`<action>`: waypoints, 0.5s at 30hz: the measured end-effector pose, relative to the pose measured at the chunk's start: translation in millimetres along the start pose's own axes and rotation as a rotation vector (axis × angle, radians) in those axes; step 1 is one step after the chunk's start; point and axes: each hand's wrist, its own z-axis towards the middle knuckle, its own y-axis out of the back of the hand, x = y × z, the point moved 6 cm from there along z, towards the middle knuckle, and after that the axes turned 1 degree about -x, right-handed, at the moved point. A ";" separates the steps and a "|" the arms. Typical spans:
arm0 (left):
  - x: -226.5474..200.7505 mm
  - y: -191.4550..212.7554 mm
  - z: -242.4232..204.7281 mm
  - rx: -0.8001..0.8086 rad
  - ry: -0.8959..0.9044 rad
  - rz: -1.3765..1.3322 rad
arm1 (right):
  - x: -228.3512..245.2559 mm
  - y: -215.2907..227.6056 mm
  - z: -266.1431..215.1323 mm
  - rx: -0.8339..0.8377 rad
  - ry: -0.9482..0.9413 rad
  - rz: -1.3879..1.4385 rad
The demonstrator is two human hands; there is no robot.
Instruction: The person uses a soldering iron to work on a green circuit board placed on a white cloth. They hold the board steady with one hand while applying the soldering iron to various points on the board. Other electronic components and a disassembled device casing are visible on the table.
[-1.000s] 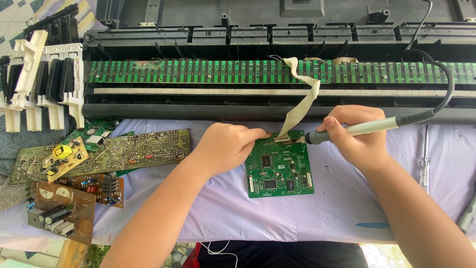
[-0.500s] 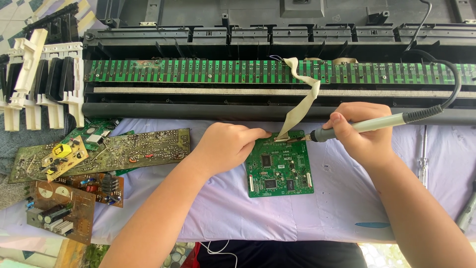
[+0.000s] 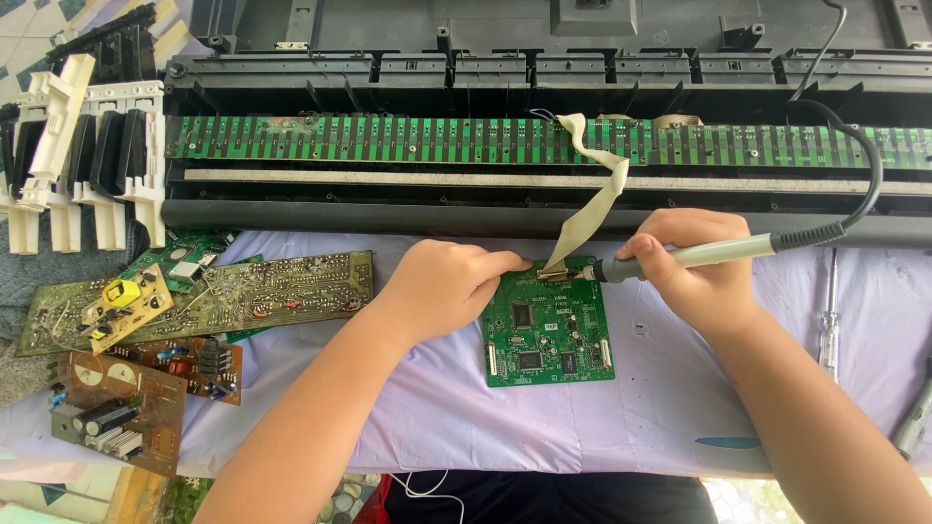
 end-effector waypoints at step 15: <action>0.6 -0.4 -0.3 0.003 0.008 0.007 | -8.0 11.8 0.7 -0.036 -0.068 -0.018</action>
